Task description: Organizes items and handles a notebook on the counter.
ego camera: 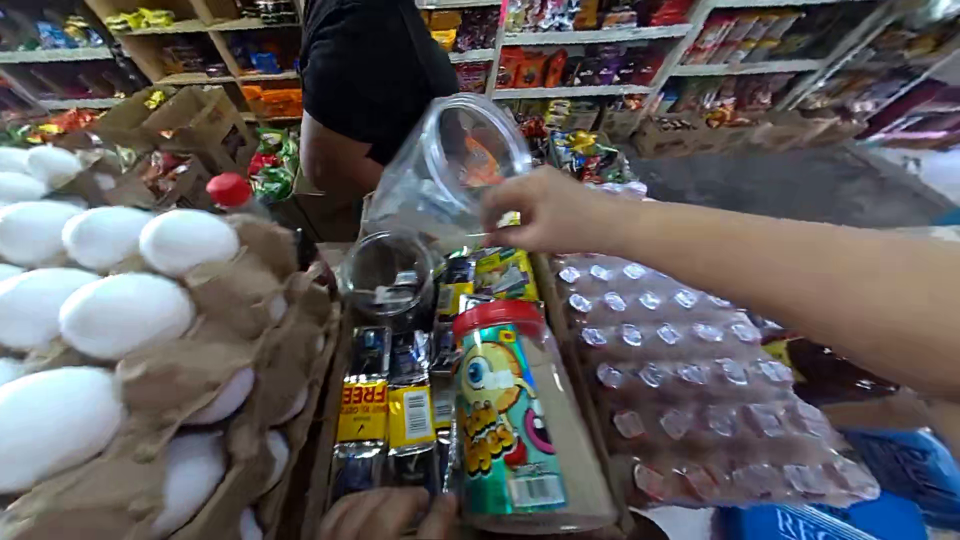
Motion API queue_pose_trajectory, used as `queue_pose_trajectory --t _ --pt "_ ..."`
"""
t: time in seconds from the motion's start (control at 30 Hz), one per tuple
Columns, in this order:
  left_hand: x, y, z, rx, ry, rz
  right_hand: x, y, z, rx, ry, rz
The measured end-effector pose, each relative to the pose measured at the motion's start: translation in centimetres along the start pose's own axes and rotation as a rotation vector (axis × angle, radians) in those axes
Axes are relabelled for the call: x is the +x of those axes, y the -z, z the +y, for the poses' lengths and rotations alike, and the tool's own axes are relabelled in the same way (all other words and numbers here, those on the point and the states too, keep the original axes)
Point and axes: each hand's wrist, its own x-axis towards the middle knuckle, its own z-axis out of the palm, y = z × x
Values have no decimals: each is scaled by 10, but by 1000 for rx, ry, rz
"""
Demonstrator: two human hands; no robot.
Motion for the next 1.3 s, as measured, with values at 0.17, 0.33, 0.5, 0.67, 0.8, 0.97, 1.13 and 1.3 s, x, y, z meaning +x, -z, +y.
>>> queue_pose_trajectory --t 0.17,0.33,0.5,0.67,0.8,0.97,1.13,1.3 --pt "84 12 17 172 85 -54 31 -7 1 91 57 -34" --pt "133 6 2 293 123 -77 33 -2 -2 106 20 -99" --pt "142 -19 -12 334 267 -163 20 -2 -1 114 28 -104" --pt "122 -18 14 250 172 -295 4 9 -4 35 53 -11" --pt "112 -22 24 143 148 -285 1 17 2 -24 -23 37" --pt "107 -35 45 -63 177 -268 3 13 11 -43 -27 16" --pt "92 -49 65 -251 117 -143 12 15 -8 -142 -133 -300" --pt "74 -73 76 -314 21 57 35 -16 -7 -212 136 -359"
